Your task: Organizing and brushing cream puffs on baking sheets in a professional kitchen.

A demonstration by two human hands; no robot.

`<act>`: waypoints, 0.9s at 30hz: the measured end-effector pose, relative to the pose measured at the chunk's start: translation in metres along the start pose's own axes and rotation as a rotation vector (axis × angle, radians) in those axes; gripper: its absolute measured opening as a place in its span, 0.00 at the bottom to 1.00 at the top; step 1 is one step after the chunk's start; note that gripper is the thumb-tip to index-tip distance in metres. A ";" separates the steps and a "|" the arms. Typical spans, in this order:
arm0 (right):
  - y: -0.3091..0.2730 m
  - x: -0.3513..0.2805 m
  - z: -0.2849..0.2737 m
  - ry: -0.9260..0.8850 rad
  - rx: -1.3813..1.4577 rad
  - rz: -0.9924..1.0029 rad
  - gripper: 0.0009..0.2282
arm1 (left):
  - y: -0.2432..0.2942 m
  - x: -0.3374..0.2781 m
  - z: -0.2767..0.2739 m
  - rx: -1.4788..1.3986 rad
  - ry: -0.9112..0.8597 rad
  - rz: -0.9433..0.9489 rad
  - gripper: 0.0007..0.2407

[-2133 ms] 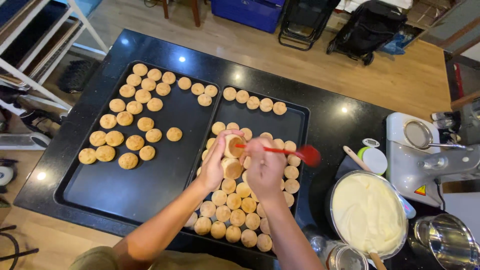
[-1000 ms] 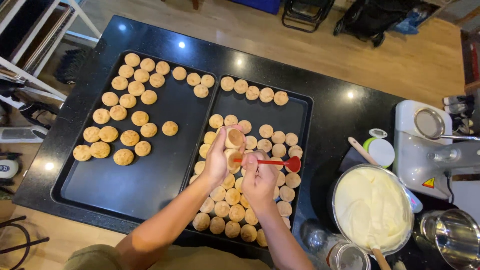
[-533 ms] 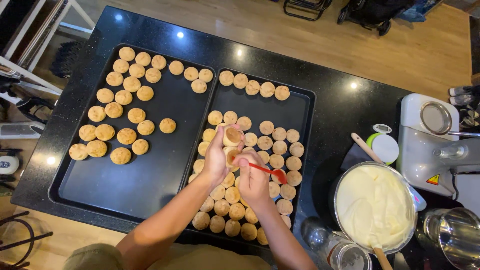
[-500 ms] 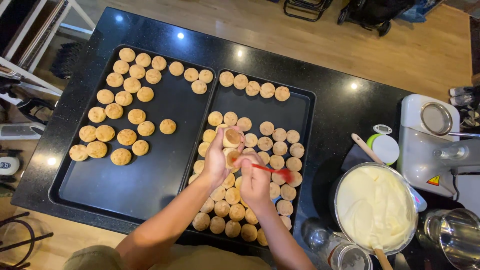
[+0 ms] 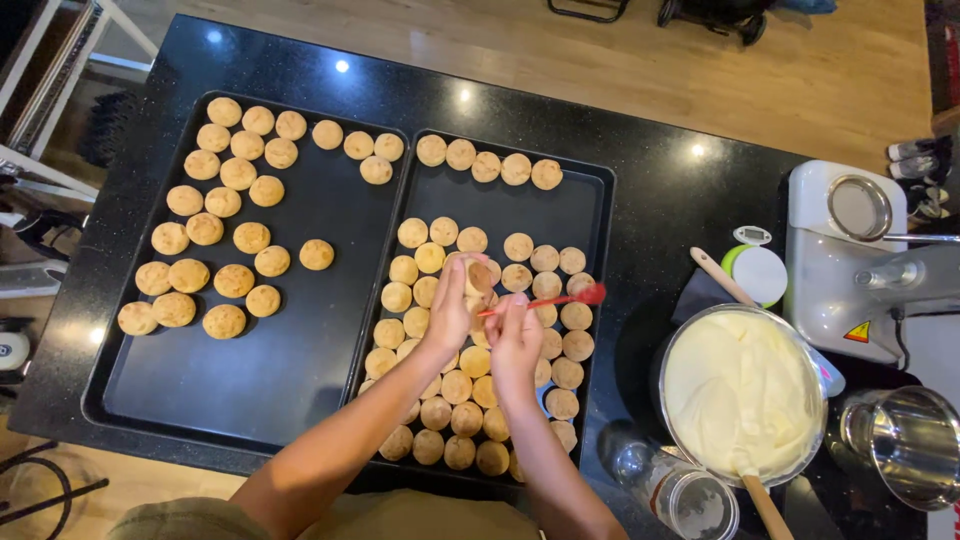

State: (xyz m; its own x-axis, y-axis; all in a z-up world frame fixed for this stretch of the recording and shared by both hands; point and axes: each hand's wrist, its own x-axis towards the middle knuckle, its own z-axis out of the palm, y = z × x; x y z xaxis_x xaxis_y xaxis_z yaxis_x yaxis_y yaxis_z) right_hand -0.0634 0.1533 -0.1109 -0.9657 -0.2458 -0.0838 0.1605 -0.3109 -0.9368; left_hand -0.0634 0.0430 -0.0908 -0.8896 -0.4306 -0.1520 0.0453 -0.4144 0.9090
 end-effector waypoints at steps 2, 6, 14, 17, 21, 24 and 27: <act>-0.023 -0.002 0.008 0.100 0.017 0.080 0.16 | -0.010 0.013 0.004 0.027 -0.001 0.018 0.19; -0.023 0.001 -0.010 0.410 0.134 0.020 0.15 | -0.015 0.052 0.020 0.583 0.039 0.066 0.17; -0.026 -0.010 -0.066 0.454 -0.042 -0.066 0.16 | -0.035 0.103 0.034 1.357 -0.426 0.568 0.18; -0.030 -0.012 -0.079 0.454 -0.069 -0.126 0.16 | -0.039 0.106 0.027 1.454 -0.445 0.643 0.19; -0.030 -0.011 -0.086 0.435 -0.061 -0.177 0.15 | -0.036 0.109 0.011 1.570 -0.345 0.555 0.21; -0.030 -0.007 -0.078 0.433 -0.076 -0.125 0.15 | -0.044 0.106 0.005 1.509 -0.227 0.586 0.19; -0.030 -0.002 -0.070 0.417 -0.044 -0.101 0.15 | -0.027 0.107 0.009 1.557 -0.104 0.507 0.17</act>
State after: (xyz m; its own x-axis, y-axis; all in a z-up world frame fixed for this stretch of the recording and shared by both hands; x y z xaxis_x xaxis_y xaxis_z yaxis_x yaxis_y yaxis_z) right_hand -0.0808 0.2268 -0.1067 -0.9774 0.1791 -0.1125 0.0606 -0.2724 -0.9603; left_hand -0.1642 0.0154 -0.1281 -0.9552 -0.1837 0.2320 -0.0922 0.9298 0.3564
